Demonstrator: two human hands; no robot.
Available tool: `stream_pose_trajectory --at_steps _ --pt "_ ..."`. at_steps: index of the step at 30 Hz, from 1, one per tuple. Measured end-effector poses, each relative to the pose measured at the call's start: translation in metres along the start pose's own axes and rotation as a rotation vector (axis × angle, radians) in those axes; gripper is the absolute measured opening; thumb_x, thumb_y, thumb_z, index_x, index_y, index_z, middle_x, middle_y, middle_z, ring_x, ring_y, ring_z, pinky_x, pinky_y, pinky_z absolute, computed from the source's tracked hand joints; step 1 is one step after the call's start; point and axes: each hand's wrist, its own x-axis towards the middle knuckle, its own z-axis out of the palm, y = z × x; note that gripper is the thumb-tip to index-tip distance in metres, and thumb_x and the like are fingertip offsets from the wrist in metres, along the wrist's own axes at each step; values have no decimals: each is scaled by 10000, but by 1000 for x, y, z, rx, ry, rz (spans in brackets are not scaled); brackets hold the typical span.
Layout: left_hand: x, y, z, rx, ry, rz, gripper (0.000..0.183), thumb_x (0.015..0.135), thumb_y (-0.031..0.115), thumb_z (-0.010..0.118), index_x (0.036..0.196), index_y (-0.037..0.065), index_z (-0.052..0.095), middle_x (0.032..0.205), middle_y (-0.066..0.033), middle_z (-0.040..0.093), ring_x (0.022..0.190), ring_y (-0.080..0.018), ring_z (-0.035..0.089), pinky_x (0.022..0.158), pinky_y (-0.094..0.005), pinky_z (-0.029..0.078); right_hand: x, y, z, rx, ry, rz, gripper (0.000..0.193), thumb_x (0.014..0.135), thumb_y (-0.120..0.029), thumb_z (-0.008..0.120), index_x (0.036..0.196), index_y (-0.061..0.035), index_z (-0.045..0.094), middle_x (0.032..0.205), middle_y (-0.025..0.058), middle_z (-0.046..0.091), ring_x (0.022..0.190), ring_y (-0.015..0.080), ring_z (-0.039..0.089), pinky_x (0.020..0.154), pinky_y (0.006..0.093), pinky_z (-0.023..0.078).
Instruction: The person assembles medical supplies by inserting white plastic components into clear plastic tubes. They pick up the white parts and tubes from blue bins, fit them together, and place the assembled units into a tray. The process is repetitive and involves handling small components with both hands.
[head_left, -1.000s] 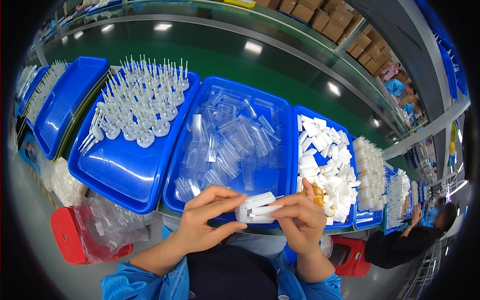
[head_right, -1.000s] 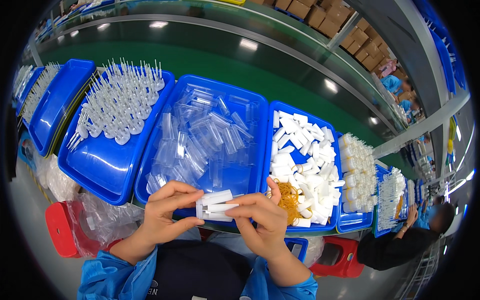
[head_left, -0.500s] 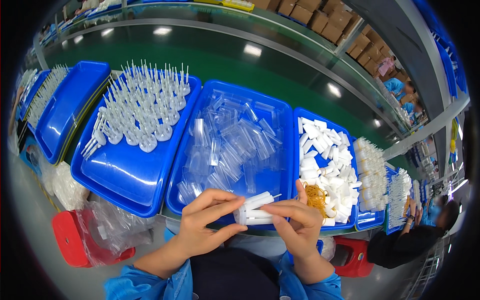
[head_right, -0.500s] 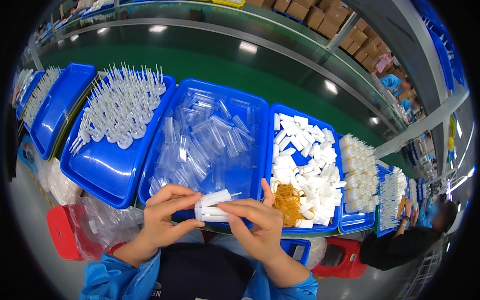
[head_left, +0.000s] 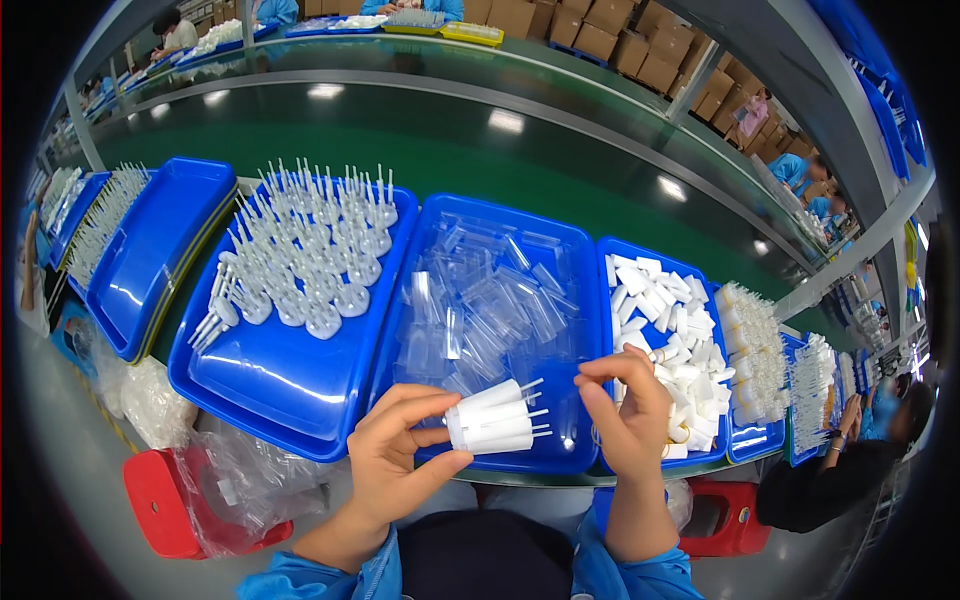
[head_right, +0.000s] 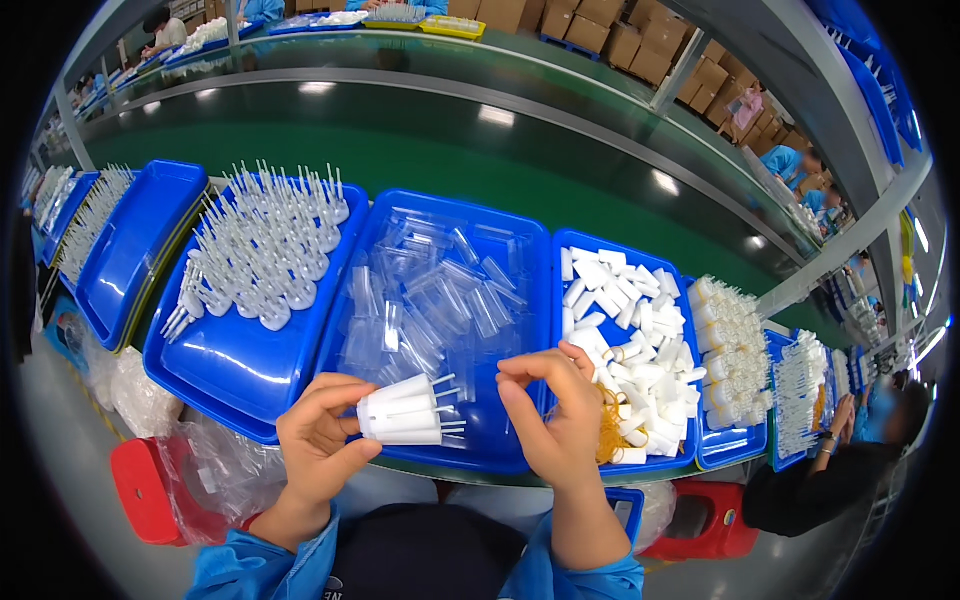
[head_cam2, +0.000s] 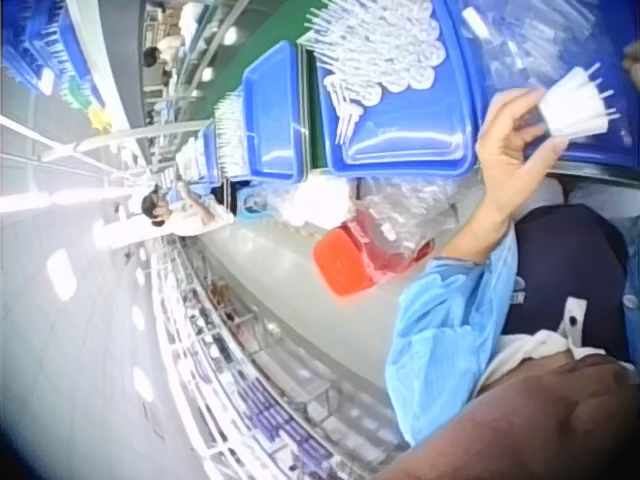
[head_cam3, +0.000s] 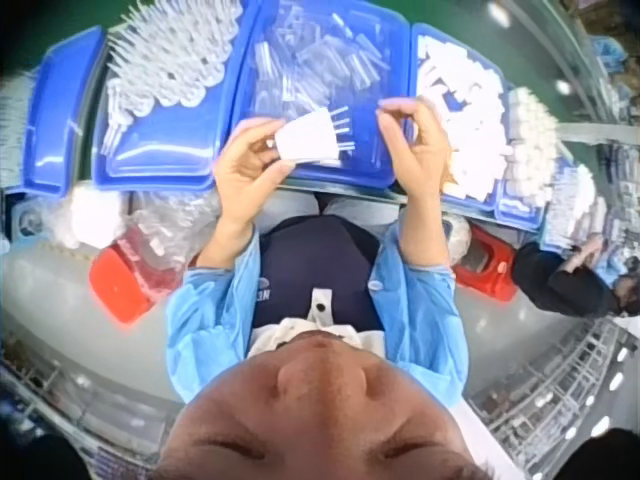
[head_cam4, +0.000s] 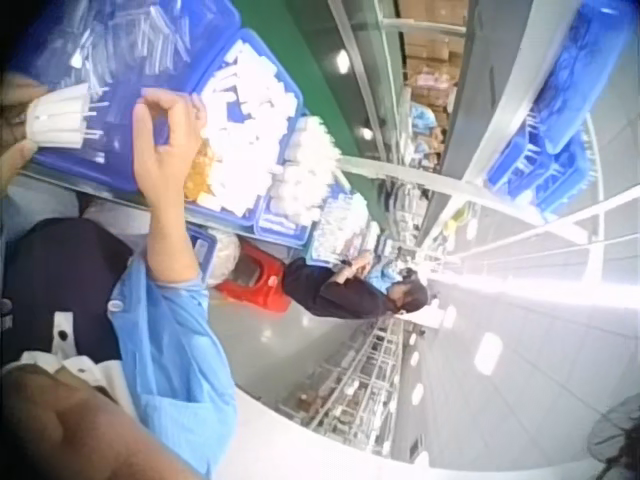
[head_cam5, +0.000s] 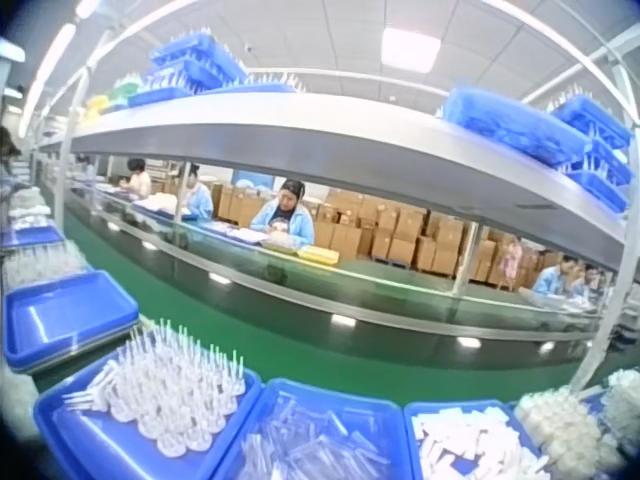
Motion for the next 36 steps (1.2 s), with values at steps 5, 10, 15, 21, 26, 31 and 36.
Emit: stream_pose_trajectory --at_steps 5,10,15,21,26,31,36 --pt "0 2 -10 -246 -22 -137 442 815 -109 646 1238 -100 517 1240 -208 518 1188 -298 558 965 -404 534 5 18 38 -538 -175 -157 313 771 -190 747 1049 -109 628 822 45 609 765 209 613 906 429 349" --pt "-1 -5 -16 -279 -69 -165 430 841 -89 617 1258 -85 511 1275 -209 497 1241 -309 514 967 -388 521 6 13 49 -684 -210 -168 332 740 -230 765 1013 -99 629 830 66 575 756 249 601 871 416 384" --pt "0 -4 -11 -173 -83 -90 373 850 -77 627 1220 -65 580 1272 -207 487 1233 -291 501 936 -364 528 1 16 35 -482 -88 -25 267 745 -109 741 984 -61 634 831 100 605 803 246 643 759 367 465" --pt "-1 -7 -7 -69 -66 -88 326 842 -77 648 1167 -50 639 1270 -195 481 1164 -256 521 914 -342 529 -22 -2 -2 632 85 358 217 833 36 650 1045 24 606 961 117 632 874 200 672 780 327 534" --pt "5 -3 10 7 -118 -38 322 841 -88 642 1161 -51 641 1268 -192 480 1156 -251 526 908 -337 533 -36 6 -19 843 122 261 224 855 6 611 1071 57 578 1048 171 607 866 212 643 788 327 529" --pt "6 0 20 10 -112 -77 311 851 -95 628 1161 -68 632 1266 -196 474 1137 -259 559 924 -341 538 -44 13 -24 766 205 131 206 861 37 599 1063 77 598 1105 176 579 833 178 615 776 301 512" --pt "5 -1 25 -11 -133 -86 322 845 -118 619 1165 -86 618 1265 -198 464 1151 -279 566 951 -368 542 -45 5 -20 706 270 73 197 846 45 630 1036 94 611 1106 179 577 793 147 595 720 267 491"
